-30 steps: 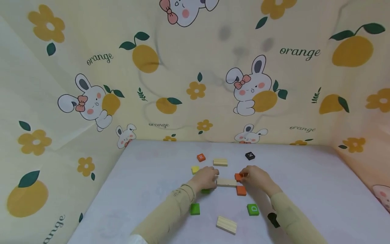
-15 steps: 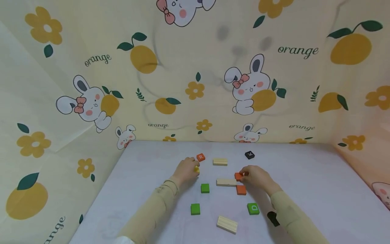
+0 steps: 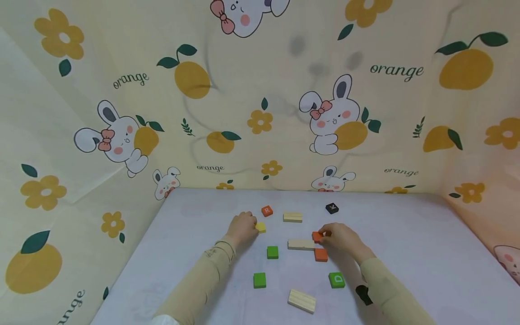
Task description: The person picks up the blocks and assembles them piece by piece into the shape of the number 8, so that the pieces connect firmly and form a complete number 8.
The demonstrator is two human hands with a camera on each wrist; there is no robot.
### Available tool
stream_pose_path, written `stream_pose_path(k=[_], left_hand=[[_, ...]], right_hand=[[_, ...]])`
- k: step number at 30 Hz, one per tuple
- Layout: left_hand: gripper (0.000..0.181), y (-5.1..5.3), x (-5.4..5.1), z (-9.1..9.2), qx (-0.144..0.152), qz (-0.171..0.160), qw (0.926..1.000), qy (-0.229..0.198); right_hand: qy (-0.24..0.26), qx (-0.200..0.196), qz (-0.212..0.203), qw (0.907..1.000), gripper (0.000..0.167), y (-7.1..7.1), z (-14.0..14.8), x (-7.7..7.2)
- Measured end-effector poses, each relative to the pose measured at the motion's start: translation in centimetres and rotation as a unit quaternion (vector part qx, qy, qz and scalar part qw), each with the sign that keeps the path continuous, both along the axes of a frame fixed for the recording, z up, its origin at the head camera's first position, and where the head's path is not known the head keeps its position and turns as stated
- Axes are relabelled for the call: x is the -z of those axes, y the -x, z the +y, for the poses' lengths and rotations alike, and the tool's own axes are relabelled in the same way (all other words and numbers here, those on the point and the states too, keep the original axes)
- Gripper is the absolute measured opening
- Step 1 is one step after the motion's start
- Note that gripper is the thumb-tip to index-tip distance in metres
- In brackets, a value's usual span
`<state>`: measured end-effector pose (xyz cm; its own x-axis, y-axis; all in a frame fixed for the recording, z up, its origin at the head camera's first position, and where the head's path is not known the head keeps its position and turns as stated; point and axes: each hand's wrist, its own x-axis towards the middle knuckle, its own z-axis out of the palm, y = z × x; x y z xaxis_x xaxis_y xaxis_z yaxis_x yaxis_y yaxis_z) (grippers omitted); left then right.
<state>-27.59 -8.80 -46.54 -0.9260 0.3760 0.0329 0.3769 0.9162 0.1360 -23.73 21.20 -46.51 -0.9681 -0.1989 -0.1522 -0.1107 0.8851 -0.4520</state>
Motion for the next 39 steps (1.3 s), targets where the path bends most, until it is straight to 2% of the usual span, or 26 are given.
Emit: stream_pose_path(k=[6,15,22,26,30,33,39], left_hand=[[0.013,0.2,0.1,0.5,0.021,0.008,0.9997,0.004],[0.012,0.3,0.2,1.9,0.027,-0.023,0.9992,-0.016],[0.008,-0.1,0.2,3.7,0.050,-0.012,0.9985,-0.017],[0.011,-0.5,0.0,5.0,0.062,-0.026,0.9976,-0.011],[0.011,-0.7,-0.1,6.0,0.091,-0.015,0.9958,0.003],[0.010,-0.8,-0.1,6.3,0.104,-0.005,0.9945,0.013],[0.011,-0.6,0.2,6.3,0.113,0.000,0.9931,0.033]], right_hand=[[0.003,-0.010,0.010,0.9999,0.024,-0.1,0.3,-0.1],[0.013,-0.006,0.007,0.9999,0.024,-0.2,1.1,0.0],[0.020,-0.010,0.006,0.9997,0.023,0.2,0.7,0.2],[0.022,-0.009,-0.003,0.9997,0.026,0.3,0.5,0.2],[0.018,-0.001,-0.013,0.9998,0.027,0.2,0.5,0.3],[0.018,0.002,-0.016,0.9997,0.027,0.3,0.4,0.3],[0.018,0.005,-0.013,0.9997,0.027,0.2,0.4,0.2]])
